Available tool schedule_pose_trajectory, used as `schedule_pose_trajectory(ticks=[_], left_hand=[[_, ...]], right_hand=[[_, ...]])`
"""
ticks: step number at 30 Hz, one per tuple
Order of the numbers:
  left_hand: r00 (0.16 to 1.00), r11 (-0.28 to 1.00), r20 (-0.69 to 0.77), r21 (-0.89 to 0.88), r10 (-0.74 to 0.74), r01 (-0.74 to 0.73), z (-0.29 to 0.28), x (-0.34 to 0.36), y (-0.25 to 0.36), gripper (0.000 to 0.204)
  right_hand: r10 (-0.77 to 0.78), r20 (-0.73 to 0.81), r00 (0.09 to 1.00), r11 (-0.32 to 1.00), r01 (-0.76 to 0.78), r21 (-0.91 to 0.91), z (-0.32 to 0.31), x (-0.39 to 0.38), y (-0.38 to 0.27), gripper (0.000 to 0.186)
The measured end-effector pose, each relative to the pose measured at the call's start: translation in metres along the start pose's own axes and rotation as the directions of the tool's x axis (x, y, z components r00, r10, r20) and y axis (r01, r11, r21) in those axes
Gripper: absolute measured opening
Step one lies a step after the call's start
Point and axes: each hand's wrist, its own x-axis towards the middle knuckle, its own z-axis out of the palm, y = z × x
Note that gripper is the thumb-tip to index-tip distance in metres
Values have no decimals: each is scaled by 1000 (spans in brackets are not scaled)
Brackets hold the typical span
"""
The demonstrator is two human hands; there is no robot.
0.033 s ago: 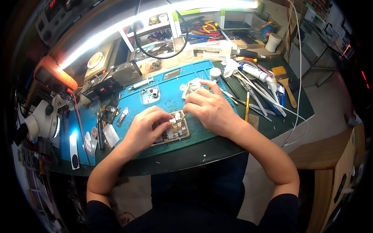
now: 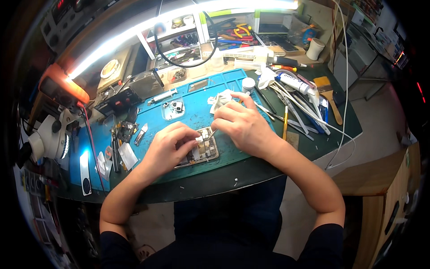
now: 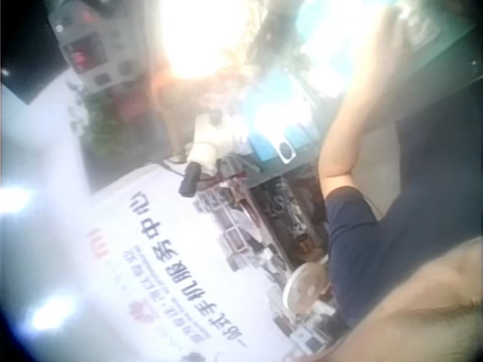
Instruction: The person disassembles a smartphone, removes the camera module, and uses pliers to strip adhesive from the module's frame. The person handles the phone, camera module, and tools on a cluttered workbench.
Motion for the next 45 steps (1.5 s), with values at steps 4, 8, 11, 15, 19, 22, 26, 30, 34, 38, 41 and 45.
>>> schedule_pose_trajectory(ticks=[4,8,11,15,19,22,26,30,34,38,41,45], left_hand=[[1000,1000,0,-1,-3,3,1,1,0,16],[1000,1000,-10,-6,0,0,2,1,-1,16],[1000,1000,-10,0,-5,5,2,2,-1,16],[1000,1000,-4,1,-17,17,2,2,1,16],[999,999,-3,-17,-39,39,4,2,1,16],[999,999,-3,-5,-37,37,6,4,1,15],[1000,998,-27,63,15,-14,9,3,1,14],[999,994,-19,102,48,-46,15,9,4,14],[999,995,-20,101,27,-25,17,12,2,12],[997,996,54,83,-48,44,14,19,7,12],[986,987,114,118,-122,108,10,24,15,15],[944,959,198,157,-265,236,6,36,25,21]], right_hand=[[-27,12,1000,998,26,58,4,1,10,12],[-80,9,997,995,79,58,1,6,12,10],[-99,16,995,993,98,69,0,8,14,10],[-89,20,996,986,85,145,3,6,18,12],[-76,46,996,972,64,224,9,4,23,16],[-49,58,997,953,29,302,11,0,27,16],[-55,77,995,934,24,356,12,4,28,16],[-62,71,996,929,32,368,11,3,29,16],[-86,53,995,961,69,270,10,4,29,15],[-111,45,993,958,94,272,8,3,31,14],[-105,47,993,950,86,300,9,2,32,14],[-87,61,994,942,62,329,10,1,34,15]])
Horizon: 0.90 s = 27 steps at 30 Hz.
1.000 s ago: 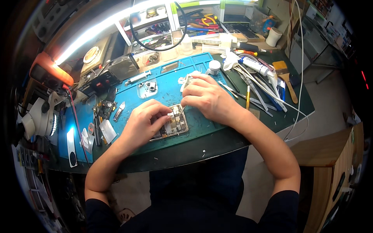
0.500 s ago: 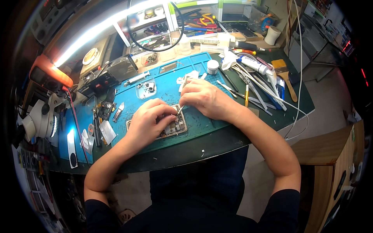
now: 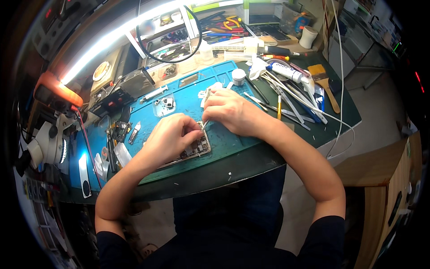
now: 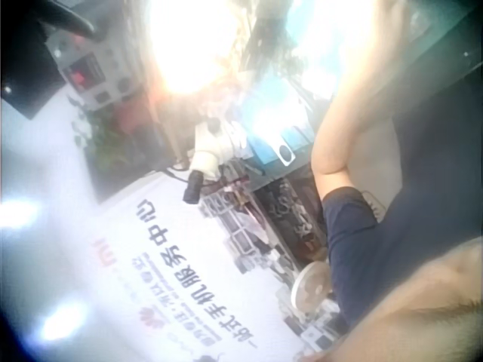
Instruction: The person disassembles a smartphone, removes the camera module, and uses pliers to strip adhesive from the module's frame. The person handles the phone, camera module, and tools on a cluttered workbench.
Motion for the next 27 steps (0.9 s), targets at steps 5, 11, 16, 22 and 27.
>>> schedule_pose_trajectory(ticks=[5,11,16,22,27], left_hand=[[989,997,134,39,-66,62,-9,13,5,26],[994,990,107,136,21,-35,-4,15,2,26],[971,989,196,85,-136,121,-11,19,12,27],[995,978,94,208,-32,12,-1,14,10,27],[997,952,66,305,-33,11,-1,14,9,30]], right_hand=[[-17,-50,999,995,11,-103,-1,-4,4,15],[11,-86,996,986,-25,-164,-2,-9,4,15],[14,-117,993,982,-36,-185,-2,-11,3,15],[9,-131,991,983,-32,-181,-2,-12,3,16],[2,-137,991,978,-30,-205,0,-13,3,17]])
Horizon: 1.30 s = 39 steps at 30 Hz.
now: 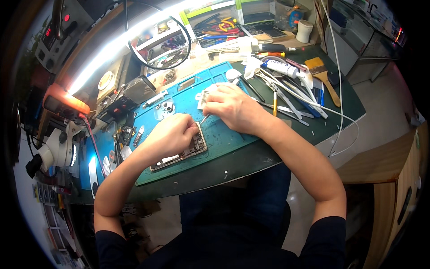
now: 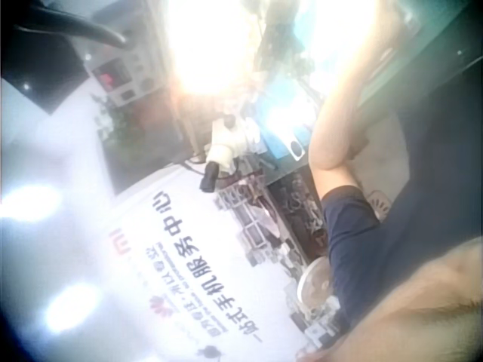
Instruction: The person disassembles a smartphone, removes the camera module, and uses pliers to strip adhesive from the module's frame. The person handles the phone, camera module, and tools on a cluttered workbench.
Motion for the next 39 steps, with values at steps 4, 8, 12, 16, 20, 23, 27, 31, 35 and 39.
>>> schedule_pose_trajectory(ticks=[4,8,12,16,20,23,27,31,35,39], left_hand=[[968,976,222,-153,-116,152,-22,7,1,33],[995,958,50,-269,-89,99,-43,18,-41,31],[929,933,-201,-252,-310,257,-62,9,-70,26],[895,980,-412,17,-172,197,-38,8,-90,25],[885,981,-456,105,-98,163,-20,12,-102,19],[830,965,-555,243,58,95,-13,16,-109,15],[796,945,-582,326,168,39,-10,18,-107,11],[755,958,-637,284,156,41,-11,9,-104,11],[823,987,-545,120,158,-110,-23,-18,-71,15],[969,984,-196,-62,151,-166,-16,-64,-41,46]], right_hand=[[10,19,1000,1000,-10,23,-1,2,-1,17],[20,-8,1000,999,-20,-25,-5,-2,-1,18],[12,-50,999,999,-13,-31,-5,3,-3,16],[1,-73,997,1000,-2,-21,-3,5,-3,12],[21,-55,998,999,-23,-29,-5,1,-4,9],[28,-38,999,999,-29,-26,-5,0,-3,9],[28,-27,999,999,-28,-27,-5,0,-4,10],[39,-25,999,999,-39,-5,-3,1,-4,18],[74,-61,995,996,-77,-42,-11,3,-10,20],[168,-70,983,985,-171,-32,-19,5,-21,19]])
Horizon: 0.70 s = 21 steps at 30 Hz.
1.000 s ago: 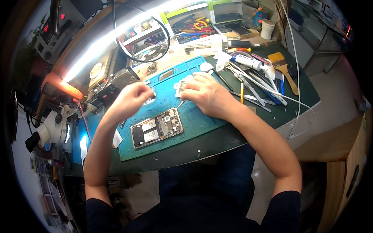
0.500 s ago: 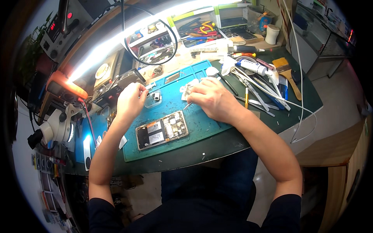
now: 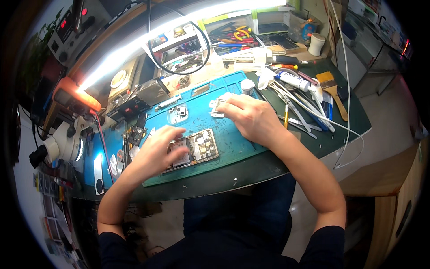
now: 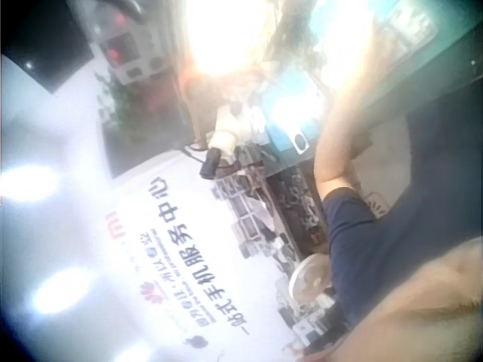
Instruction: The person disassembles a smartphone, removes the camera module, and uses pliers to strip adhesive from the module's frame. The person handles the phone, camera module, and tools on a cluttered workbench.
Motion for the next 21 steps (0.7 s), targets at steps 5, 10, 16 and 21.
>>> schedule_pose_trajectory(ticks=[5,10,16,21], left_hand=[[996,985,45,154,77,-83,4,-22,1,85],[990,990,143,142,-13,-7,-9,-5,6,74],[886,963,436,-132,-157,235,-27,19,-14,53],[934,604,288,-713,-211,357,-13,-7,-22,44]], right_hand=[[120,-15,993,992,-119,39,2,-2,-29,18],[288,24,957,953,-289,88,1,-5,-58,14],[333,67,941,938,-338,78,0,-5,-76,17],[289,-69,955,953,-280,117,14,18,-92,17]])
